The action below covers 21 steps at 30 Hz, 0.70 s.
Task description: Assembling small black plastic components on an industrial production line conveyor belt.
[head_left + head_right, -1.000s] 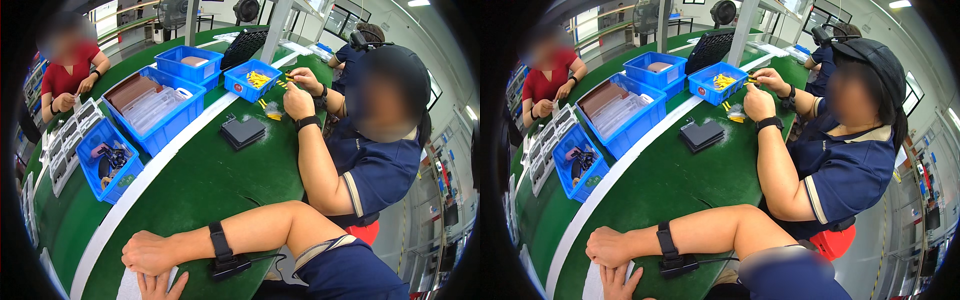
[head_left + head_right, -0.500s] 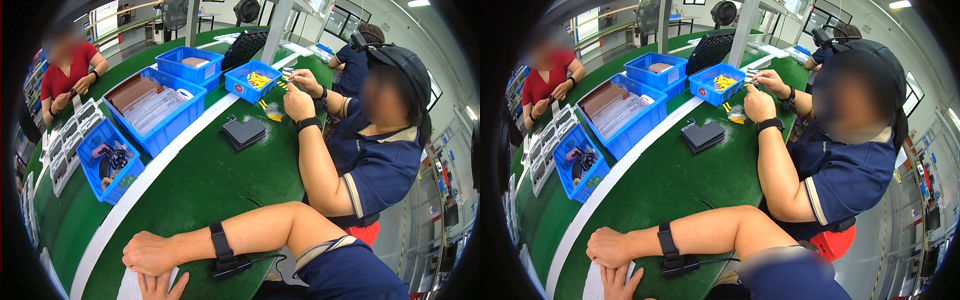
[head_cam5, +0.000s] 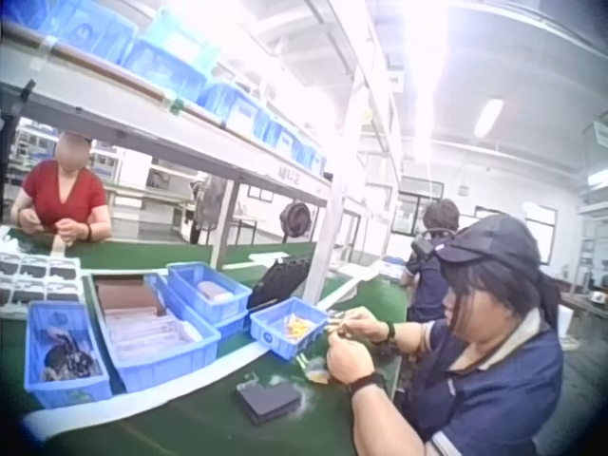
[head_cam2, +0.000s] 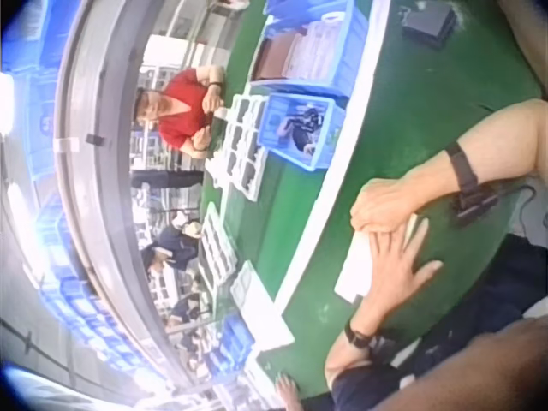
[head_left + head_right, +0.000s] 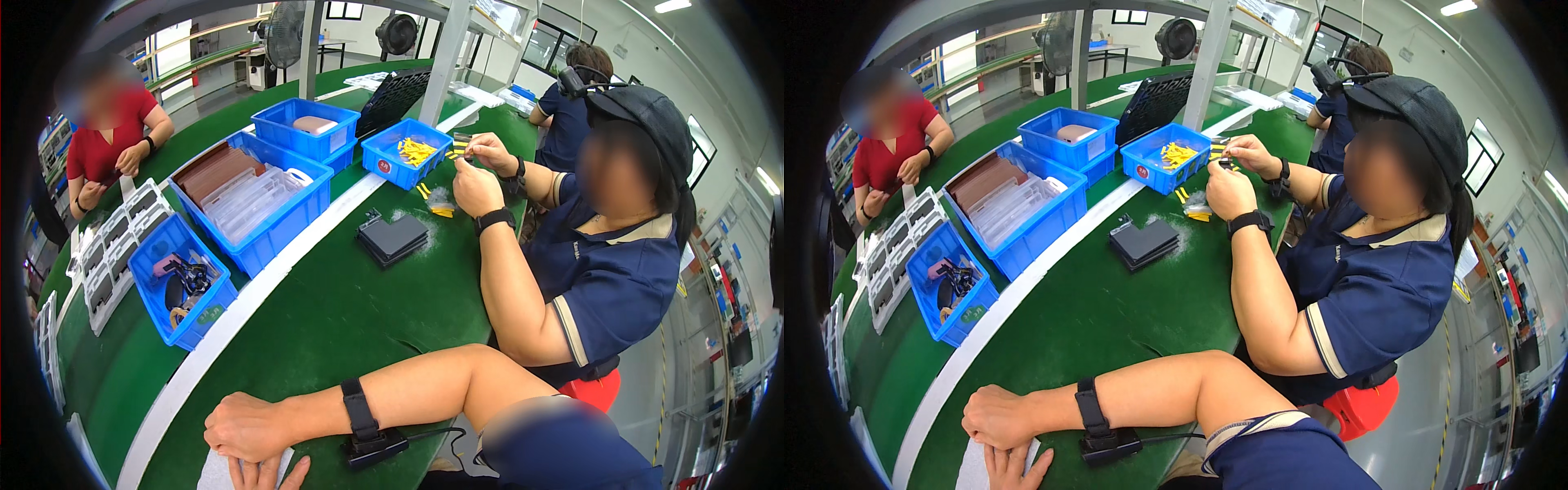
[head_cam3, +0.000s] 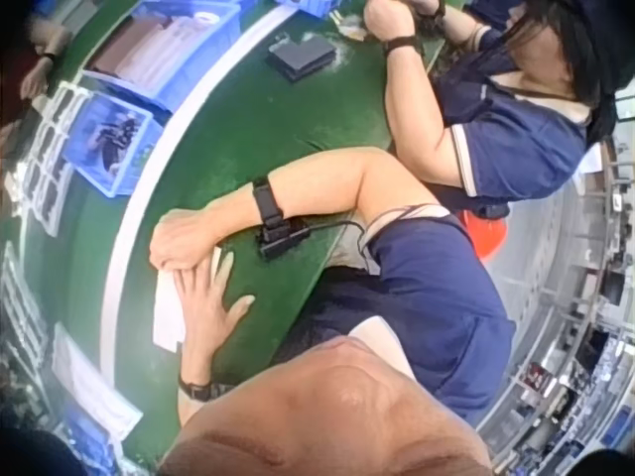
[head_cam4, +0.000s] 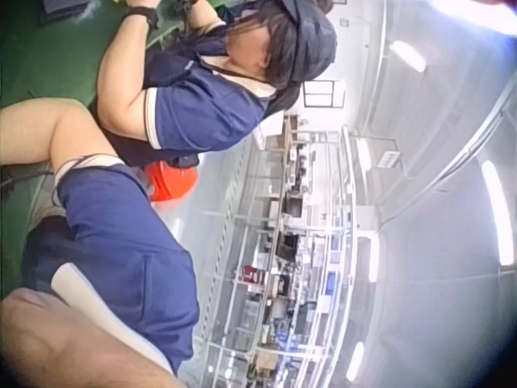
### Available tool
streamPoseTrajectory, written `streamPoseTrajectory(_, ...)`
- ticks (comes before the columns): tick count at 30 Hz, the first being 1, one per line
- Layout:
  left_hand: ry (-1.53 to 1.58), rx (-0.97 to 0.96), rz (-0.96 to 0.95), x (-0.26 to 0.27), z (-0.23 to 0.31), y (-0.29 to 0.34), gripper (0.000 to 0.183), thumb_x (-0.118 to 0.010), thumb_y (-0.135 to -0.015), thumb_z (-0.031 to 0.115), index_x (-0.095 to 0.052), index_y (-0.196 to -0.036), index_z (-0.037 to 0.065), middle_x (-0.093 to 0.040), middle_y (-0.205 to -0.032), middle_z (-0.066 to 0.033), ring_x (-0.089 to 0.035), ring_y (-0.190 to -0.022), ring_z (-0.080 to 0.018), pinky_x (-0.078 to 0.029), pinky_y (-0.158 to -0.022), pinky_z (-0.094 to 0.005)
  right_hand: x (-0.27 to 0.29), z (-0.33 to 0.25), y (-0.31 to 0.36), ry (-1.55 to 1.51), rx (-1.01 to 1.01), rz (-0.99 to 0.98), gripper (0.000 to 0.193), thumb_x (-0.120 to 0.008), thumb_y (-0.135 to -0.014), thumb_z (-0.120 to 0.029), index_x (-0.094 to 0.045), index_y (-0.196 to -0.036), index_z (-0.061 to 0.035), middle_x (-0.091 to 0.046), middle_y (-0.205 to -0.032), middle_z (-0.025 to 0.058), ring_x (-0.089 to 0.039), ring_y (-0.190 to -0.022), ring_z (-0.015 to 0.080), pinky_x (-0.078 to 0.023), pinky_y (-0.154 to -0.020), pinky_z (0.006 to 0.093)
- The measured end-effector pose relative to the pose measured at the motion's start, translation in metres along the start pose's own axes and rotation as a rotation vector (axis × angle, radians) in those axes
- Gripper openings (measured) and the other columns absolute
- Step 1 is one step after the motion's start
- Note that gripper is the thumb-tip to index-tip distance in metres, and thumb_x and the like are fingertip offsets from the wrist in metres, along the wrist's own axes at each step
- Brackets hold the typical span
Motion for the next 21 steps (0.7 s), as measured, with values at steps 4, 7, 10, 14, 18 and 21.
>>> streamPoseTrajectory(4,0.0,0.0,0.0,-0.0009,-0.0015,-0.0008,0.071,-0.071,-0.07,0.033,-0.043,-0.132,0.011,-0.033,-0.139,-0.0192,-0.026,-0.129,-0.0406,-0.014,-0.105,-0.0582,0.0042,0.0009,-0.0013,0.001,-0.048,0.059,0.007,-0.063,-0.062,-0.009,-0.064,-0.06,-0.0022,-0.059,-0.056,0.0148,-0.057,-0.055,0.0331,-0.045,-0.051,0.0416)
streamPoseTrajectory(7,-0.003,0.007,-0.01,-0.001,-0.0023,-0.0007,0.072,-0.071,-0.07,0.033,-0.043,-0.132,0.011,-0.033,-0.139,-0.0188,-0.026,-0.129,-0.0403,-0.014,-0.105,-0.0581,0.0011,0.0028,-0.0022,0.001,-0.047,0.055,0.007,-0.063,-0.061,-0.009,-0.064,-0.061,-0.0021,-0.059,-0.056,0.0149,-0.057,-0.055,0.0331,-0.044,-0.051,0.0413)
streamPoseTrajectory(10,0.001,0.005,-0.013,-0.0011,-0.0023,-0.0014,0.073,-0.071,-0.07,0.034,-0.042,-0.133,0.011,-0.033,-0.139,-0.0184,-0.026,-0.129,-0.04,-0.014,-0.105,-0.0579,0.0008,0.0041,-0.0025,0.004,-0.059,0.051,0.007,-0.063,-0.061,-0.008,-0.064,-0.061,-0.002,-0.059,-0.056,0.015,-0.057,-0.055,0.0332,-0.044,-0.051,0.0412)
streamPoseTrajectory(14,-0.007,0.006,-0.012,-0.0019,-0.0024,-0.0003,0.073,-0.071,-0.07,0.034,-0.042,-0.133,0.012,-0.033,-0.139,-0.0182,-0.026,-0.129,-0.04,-0.014,-0.105,-0.058,0.0011,0.0021,-0.0019,0.01,-0.046,0.057,0.006,-0.063,-0.061,-0.008,-0.064,-0.06,-0.002,-0.059,-0.056,0.0149,-0.057,-0.055,0.0331,-0.044,-0.05,0.0412)
streamPoseTrajectory(18,-0.013,-0.002,-0.005,-0.002,0.0002,0.0013,0.073,-0.071,-0.07,0.034,-0.042,-0.133,0.011,-0.033,-0.139,-0.0182,-0.026,-0.129,-0.0402,-0.014,-0.106,-0.0584,0.0001,0.0004,-0.0002,0.015,-0.044,0.077,0.007,-0.063,-0.061,-0.009,-0.064,-0.059,-0.0021,-0.058,-0.055,0.0147,-0.057,-0.054,0.0331,-0.044,-0.049,0.0412)
streamPoseTrajectory(21,-0.008,-0.006,-0.004,-0.0029,-0.0006,0.0006,0.073,-0.071,-0.07,0.034,-0.042,-0.133,0.011,-0.033,-0.139,-0.0183,-0.026,-0.129,-0.0405,-0.014,-0.106,-0.0585,0.0022,0.0011,0.0006,0.012,-0.042,0.099,0.006,-0.062,-0.059,-0.008,-0.062,-0.058,-0.0021,-0.056,-0.053,0.0148,-0.055,-0.052,0.0333,-0.043,-0.048,0.0414)
Point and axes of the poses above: each hand's wrist, its own y-axis away from the middle knuckle, its own x-axis out of the back of the hand, z = x × y, the point moved 10 cm from there along -y, towards the middle knuckle
